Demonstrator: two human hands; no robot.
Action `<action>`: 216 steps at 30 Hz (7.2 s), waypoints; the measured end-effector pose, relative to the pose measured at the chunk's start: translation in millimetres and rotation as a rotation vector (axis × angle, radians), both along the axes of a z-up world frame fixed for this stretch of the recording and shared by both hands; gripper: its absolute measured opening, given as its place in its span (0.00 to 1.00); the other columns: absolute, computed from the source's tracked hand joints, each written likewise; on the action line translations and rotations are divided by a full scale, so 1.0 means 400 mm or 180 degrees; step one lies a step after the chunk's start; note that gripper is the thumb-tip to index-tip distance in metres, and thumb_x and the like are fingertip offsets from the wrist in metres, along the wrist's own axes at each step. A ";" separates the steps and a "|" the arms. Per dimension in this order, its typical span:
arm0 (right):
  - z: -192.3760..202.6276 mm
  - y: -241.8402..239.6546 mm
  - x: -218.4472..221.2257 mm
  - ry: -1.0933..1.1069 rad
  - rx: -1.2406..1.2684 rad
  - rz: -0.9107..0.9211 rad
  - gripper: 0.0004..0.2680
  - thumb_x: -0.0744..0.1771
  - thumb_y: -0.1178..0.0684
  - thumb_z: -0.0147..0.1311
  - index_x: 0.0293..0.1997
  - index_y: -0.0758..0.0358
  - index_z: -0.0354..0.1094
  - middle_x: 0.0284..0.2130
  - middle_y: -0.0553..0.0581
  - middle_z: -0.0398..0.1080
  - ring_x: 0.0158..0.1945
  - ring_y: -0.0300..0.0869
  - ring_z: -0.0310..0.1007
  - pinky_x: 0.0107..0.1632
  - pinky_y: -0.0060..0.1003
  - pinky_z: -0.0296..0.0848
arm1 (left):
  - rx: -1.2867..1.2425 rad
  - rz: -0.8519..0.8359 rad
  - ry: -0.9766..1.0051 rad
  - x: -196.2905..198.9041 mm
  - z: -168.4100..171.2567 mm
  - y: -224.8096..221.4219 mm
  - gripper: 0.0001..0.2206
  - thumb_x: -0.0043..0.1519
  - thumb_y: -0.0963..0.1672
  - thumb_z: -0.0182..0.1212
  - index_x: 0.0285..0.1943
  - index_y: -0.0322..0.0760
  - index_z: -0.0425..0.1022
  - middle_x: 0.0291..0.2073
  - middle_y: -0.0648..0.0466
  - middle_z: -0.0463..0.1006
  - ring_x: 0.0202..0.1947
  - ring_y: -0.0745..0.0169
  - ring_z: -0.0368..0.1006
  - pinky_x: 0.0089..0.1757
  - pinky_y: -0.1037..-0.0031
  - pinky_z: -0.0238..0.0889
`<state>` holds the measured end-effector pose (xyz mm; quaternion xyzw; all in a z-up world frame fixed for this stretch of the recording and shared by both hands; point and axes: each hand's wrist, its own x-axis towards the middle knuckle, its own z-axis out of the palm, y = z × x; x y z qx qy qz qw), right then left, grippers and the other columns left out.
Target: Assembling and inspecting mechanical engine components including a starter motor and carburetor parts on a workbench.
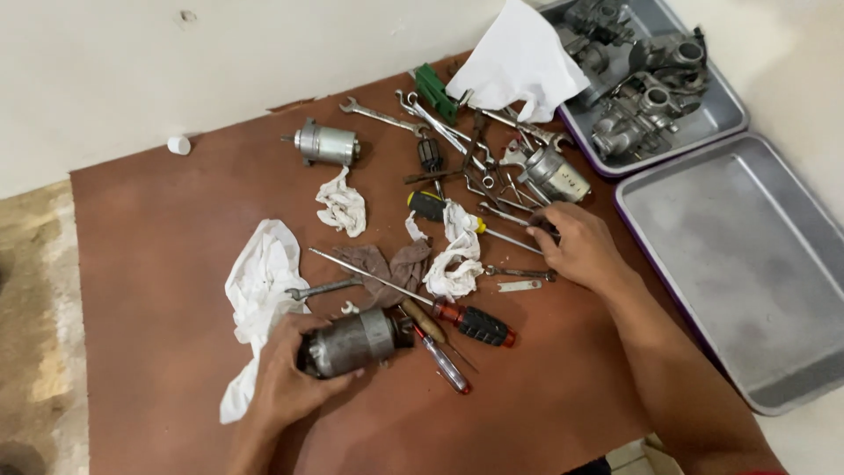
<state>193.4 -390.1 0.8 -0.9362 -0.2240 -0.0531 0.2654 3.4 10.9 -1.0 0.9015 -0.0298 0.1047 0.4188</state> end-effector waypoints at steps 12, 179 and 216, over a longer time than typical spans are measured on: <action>-0.048 -0.032 0.011 -0.0467 0.0042 0.0151 0.06 0.67 0.57 0.59 0.47 0.66 0.75 0.34 0.64 0.73 0.41 0.59 0.76 0.44 0.49 0.75 | 0.1908 -0.0731 -0.0554 0.078 0.104 -0.013 0.58 0.26 0.49 0.82 0.74 0.39 0.61 0.42 0.50 0.82 0.45 0.50 0.75 0.45 0.64 0.71; 0.162 0.223 -0.244 -0.1378 -0.0075 0.0135 0.10 0.67 0.41 0.55 0.29 0.49 0.66 0.15 0.50 0.64 0.22 0.47 0.73 0.26 0.41 0.70 | -0.1417 0.0121 -0.0383 0.162 0.061 -0.298 0.30 0.35 0.43 0.79 0.50 0.41 0.76 0.33 0.42 0.82 0.36 0.41 0.81 0.40 0.59 0.72; 0.050 0.226 0.003 -0.2082 0.1482 0.1651 0.19 0.70 0.49 0.48 0.14 0.53 0.52 0.10 0.51 0.51 0.13 0.48 0.59 0.20 0.42 0.60 | -0.2044 -0.1008 -0.0460 0.230 -0.004 -0.266 0.30 0.30 0.38 0.76 0.47 0.34 0.76 0.29 0.46 0.77 0.33 0.62 0.73 0.36 0.69 0.72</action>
